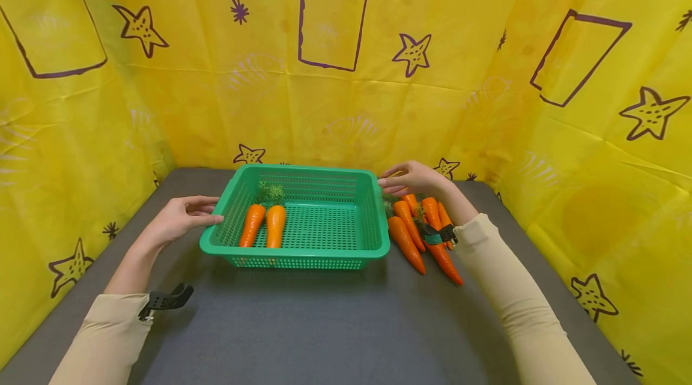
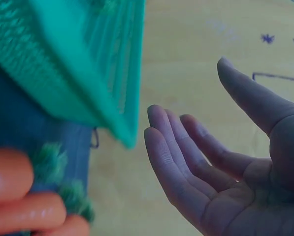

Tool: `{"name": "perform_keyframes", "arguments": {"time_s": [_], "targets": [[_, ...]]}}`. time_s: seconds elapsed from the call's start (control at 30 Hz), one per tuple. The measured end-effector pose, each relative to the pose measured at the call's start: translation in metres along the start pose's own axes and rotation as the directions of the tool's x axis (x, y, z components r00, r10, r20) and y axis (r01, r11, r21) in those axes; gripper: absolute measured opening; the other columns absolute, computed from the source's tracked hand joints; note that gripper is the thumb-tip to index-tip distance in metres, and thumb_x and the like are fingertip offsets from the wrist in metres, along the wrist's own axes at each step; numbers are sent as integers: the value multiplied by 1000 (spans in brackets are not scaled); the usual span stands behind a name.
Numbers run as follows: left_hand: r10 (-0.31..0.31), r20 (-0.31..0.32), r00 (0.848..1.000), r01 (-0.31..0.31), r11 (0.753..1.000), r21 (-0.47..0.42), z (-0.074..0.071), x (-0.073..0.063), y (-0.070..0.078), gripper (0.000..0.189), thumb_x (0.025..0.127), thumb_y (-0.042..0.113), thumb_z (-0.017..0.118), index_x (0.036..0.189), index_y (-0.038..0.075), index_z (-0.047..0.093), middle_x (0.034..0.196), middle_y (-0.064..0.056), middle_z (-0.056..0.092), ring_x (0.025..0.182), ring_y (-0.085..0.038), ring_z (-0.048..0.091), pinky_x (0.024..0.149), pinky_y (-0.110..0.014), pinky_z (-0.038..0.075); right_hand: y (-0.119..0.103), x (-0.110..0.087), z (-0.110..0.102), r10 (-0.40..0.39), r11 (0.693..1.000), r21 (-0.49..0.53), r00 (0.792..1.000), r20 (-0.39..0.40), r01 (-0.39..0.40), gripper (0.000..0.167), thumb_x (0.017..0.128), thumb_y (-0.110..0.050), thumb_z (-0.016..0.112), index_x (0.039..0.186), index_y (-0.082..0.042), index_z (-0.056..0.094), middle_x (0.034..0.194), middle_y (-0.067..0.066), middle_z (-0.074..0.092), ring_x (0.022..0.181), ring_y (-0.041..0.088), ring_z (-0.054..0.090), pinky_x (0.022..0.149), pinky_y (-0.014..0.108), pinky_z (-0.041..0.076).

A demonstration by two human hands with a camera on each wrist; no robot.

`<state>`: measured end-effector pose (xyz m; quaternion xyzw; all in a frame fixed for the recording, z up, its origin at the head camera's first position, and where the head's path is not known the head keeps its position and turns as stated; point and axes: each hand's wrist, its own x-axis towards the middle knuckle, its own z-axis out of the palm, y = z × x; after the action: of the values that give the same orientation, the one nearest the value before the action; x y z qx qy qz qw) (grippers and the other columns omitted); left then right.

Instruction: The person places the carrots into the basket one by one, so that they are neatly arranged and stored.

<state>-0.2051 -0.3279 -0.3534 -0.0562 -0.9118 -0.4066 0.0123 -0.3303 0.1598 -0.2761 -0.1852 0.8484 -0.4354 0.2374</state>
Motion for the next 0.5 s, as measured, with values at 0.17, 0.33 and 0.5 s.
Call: {"name": "perform_keyframes", "arguments": {"time_s": [0.17,0.33,0.5], "targets": [[-2,1,1000,2,1000,1,0,0,0,66,85,36,70,136,-1,48,121,-25,60,90,7,56,77,-15,45,25,-8,-13,28,1000,2,999,-20,-28,52,93,-27,62,134,1,48,129,25,56,108,26,64,92,41,50],[-6,4,1000,6,1000,0,0,1,-1,67,85,36,70,136,-1,48,122,-25,60,91,5,56,77,-14,46,49,-17,-26,78,997,31,996,-51,-77,54,94,-26,61,137,1,45,135,26,50,111,27,62,89,36,52],[-14,6,1000,14,1000,6,0,1,-2,67,85,37,70,137,0,48,123,-24,59,91,6,55,77,-14,45,70,-25,-38,105,992,75,992,-69,-100,55,96,-24,58,139,5,40,138,28,46,121,35,54,92,37,50]]}}
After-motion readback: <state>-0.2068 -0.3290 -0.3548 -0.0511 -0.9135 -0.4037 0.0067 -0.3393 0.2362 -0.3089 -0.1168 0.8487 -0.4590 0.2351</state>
